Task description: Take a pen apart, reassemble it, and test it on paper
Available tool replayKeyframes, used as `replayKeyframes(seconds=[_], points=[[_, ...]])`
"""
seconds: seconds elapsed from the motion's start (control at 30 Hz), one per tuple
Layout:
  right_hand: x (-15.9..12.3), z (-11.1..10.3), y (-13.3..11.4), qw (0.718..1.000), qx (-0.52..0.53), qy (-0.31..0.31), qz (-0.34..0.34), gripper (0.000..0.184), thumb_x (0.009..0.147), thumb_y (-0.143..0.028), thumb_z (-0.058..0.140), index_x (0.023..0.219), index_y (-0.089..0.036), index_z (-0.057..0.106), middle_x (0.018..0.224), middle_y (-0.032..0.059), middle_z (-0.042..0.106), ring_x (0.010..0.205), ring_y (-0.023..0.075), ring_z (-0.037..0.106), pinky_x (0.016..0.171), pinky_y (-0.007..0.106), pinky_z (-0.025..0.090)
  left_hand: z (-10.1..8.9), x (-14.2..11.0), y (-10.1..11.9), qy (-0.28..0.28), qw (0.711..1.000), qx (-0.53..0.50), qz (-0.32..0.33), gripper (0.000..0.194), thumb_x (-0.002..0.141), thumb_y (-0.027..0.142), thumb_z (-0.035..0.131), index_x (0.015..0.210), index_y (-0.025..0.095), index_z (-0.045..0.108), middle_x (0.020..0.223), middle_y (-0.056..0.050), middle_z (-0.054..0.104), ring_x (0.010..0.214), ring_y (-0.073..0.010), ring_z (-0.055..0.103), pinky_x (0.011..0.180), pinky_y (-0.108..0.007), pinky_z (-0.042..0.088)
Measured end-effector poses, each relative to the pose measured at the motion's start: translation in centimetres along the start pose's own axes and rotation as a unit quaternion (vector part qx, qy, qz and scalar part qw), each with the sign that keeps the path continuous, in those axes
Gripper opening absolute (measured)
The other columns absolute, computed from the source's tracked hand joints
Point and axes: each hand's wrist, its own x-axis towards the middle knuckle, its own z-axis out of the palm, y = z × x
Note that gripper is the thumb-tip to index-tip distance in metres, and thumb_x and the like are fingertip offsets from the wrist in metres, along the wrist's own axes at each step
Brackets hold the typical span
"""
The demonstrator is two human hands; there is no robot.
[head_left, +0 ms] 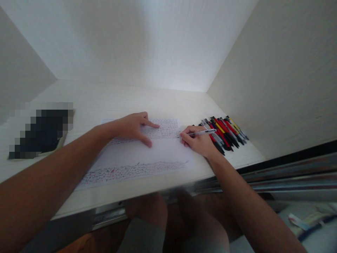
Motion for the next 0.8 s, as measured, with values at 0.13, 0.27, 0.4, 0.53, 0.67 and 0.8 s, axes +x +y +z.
replayKeyframes(seconds=[0.13,0.27,0.4,0.53,0.67,0.8], points=[[0.04,0.01,-0.03,1.000,-0.008,0.002,0.001,0.022,0.085,-0.021,0.057,0.064,-0.019,0.064,0.057,-0.0007,0.063,0.053,0.0099,0.053,0.055,0.027,0.040,-0.01,-0.05,0.01,0.002,1.000,-0.003,0.003,0.080,0.060,0.068,0.076,0.133,0.038,0.062,0.103,-0.004,0.054,0.089,-0.0220,0.050,0.078,-0.029,0.036],[0.07,-0.06,-0.14,1.000,-0.012,-0.001,-0.005,0.022,0.084,-0.021,0.057,0.063,-0.019,0.063,0.058,-0.0007,0.063,0.054,0.0099,0.053,0.055,0.027,0.040,0.11,0.00,-0.27,0.002,1.000,-0.001,0.004,0.080,0.060,0.068,0.076,0.133,0.040,0.062,0.102,-0.004,0.054,0.089,-0.0219,0.051,0.078,-0.029,0.036],[0.02,-0.07,-0.09,1.000,-0.010,-0.002,-0.010,0.022,0.085,-0.021,0.056,0.064,-0.018,0.064,0.058,-0.0005,0.063,0.054,0.0099,0.053,0.055,0.027,0.039,0.17,0.07,-0.45,0.001,1.000,0.002,0.003,0.079,0.060,0.068,0.076,0.132,0.040,0.062,0.102,-0.004,0.054,0.088,-0.0223,0.051,0.077,-0.029,0.035],[-0.02,-0.04,0.02,1.000,-0.017,0.002,-0.006,0.022,0.085,-0.021,0.057,0.064,-0.018,0.065,0.059,0.0003,0.064,0.056,0.0104,0.054,0.055,0.027,0.039,0.00,0.02,-0.18,-0.002,1.000,0.003,0.002,0.079,0.061,0.068,0.076,0.133,0.040,0.061,0.103,-0.004,0.053,0.089,-0.0226,0.051,0.078,-0.029,0.035],[-0.04,-0.01,0.07,1.000,-0.013,0.010,0.004,0.021,0.085,-0.022,0.057,0.066,-0.018,0.065,0.061,0.0009,0.065,0.058,0.0111,0.055,0.056,0.027,0.040,-0.19,-0.03,0.25,-0.006,1.000,0.005,-0.009,0.080,0.061,0.068,0.076,0.134,0.039,0.061,0.104,-0.004,0.053,0.088,-0.0222,0.050,0.078,-0.029,0.034],[-0.06,-0.07,-0.09,1.000,-0.007,0.005,0.003,0.022,0.085,-0.021,0.056,0.065,-0.018,0.065,0.061,0.0009,0.065,0.056,0.0103,0.055,0.056,0.027,0.041,-0.11,-0.01,0.15,-0.009,1.000,0.005,-0.017,0.080,0.062,0.067,0.075,0.134,0.038,0.061,0.103,-0.004,0.054,0.088,-0.0221,0.050,0.078,-0.029,0.034]])
